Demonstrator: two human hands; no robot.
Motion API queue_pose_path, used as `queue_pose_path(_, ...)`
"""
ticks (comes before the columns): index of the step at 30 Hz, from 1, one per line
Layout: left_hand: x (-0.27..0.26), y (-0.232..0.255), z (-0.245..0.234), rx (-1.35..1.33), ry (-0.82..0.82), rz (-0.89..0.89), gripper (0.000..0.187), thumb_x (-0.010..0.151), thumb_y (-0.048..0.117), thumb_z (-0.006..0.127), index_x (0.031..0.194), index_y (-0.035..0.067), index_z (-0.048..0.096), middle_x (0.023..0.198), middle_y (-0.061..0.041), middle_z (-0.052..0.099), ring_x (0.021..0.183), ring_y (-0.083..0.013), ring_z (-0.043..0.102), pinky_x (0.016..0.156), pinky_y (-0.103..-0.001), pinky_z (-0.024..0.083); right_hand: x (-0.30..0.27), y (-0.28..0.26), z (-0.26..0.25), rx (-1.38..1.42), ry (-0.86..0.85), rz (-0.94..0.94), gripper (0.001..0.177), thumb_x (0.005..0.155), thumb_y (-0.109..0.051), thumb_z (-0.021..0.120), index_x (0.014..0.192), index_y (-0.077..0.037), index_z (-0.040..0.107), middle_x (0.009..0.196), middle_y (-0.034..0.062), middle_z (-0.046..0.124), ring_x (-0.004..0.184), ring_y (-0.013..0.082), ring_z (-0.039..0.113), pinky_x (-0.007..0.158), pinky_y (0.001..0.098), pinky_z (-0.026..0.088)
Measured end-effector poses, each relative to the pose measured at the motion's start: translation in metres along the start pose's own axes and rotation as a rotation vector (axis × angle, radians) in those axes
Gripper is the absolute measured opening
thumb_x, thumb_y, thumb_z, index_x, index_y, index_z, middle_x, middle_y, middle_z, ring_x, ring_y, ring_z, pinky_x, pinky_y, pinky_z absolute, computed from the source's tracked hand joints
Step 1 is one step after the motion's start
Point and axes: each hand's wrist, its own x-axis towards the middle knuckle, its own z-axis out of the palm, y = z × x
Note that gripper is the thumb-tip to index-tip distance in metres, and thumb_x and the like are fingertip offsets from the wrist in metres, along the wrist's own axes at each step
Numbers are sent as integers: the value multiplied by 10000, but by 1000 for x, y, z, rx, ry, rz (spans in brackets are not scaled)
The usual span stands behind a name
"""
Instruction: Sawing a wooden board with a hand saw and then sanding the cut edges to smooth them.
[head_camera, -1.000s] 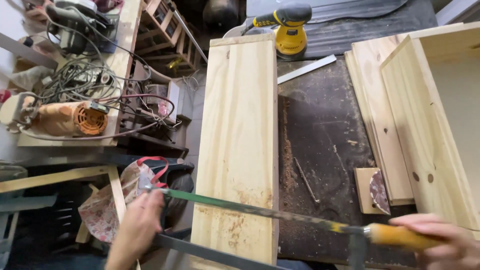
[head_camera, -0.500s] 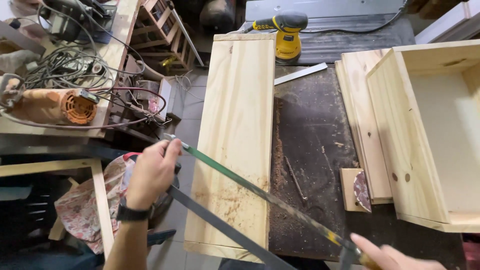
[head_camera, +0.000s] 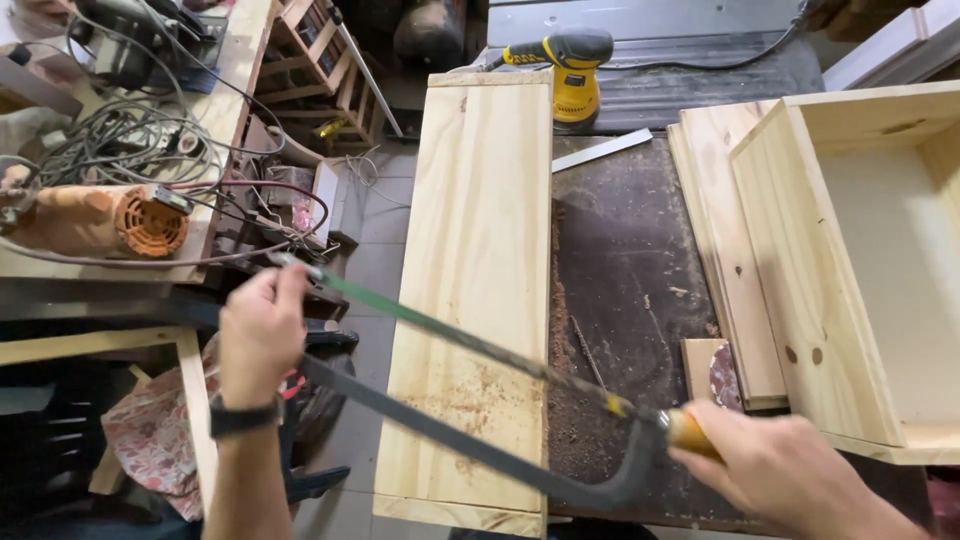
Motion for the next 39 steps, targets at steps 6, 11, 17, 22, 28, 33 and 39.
queue_pose_path(6,-23,4,19,25,-95,43,457,1026,438,439,777,84,586,637,-110,615,635,-301,578,642,-438,402,-24,9,-1,35,-125,119,234,804,-498,686,984,-404,571,727,-172,718,500,57,673,493,257,586)
queue_pose_path(11,1,-6,4,58,-55,-3,453,1043,429,430,820,84,621,720,-135,681,687,-321,621,627,-461,413,-10,3,-2,103,-193,90,211,822,-455,697,989,-379,593,693,-171,725,478,29,692,477,227,604)
queue_pose_path(17,-3,-6,22,60,-60,135,452,1025,420,444,752,71,532,703,-195,637,689,-424,573,656,-504,370,-41,8,-7,7,-216,262,274,758,-628,690,970,-521,553,697,-208,698,477,16,707,538,187,602)
queue_pose_path(22,17,-8,-1,34,-127,-18,506,1091,448,404,714,116,470,614,-32,473,563,-176,422,514,-342,324,-6,-2,2,78,-264,230,348,804,-638,697,1022,-410,548,717,-102,693,583,175,660,576,279,544)
queue_pose_path(28,-11,0,21,-56,-125,34,470,1038,385,453,686,77,492,601,-84,535,597,-246,470,596,-438,344,-13,-29,-38,24,-360,401,246,784,-653,649,967,-516,558,724,-183,662,610,35,608,615,170,510)
queue_pose_path(33,-4,-7,0,-24,-147,18,481,1037,382,446,686,60,510,599,-80,530,601,-257,488,618,-412,357,-6,-15,-31,38,-449,427,165,816,-630,622,935,-528,571,680,-222,662,591,-59,601,620,107,511)
queue_pose_path(39,9,-10,1,-10,-89,20,457,1047,394,451,779,72,634,654,-67,616,623,-237,539,615,-403,383,-11,-5,-13,82,-268,182,304,820,-602,696,935,-367,542,710,-125,697,570,127,626,573,230,527)
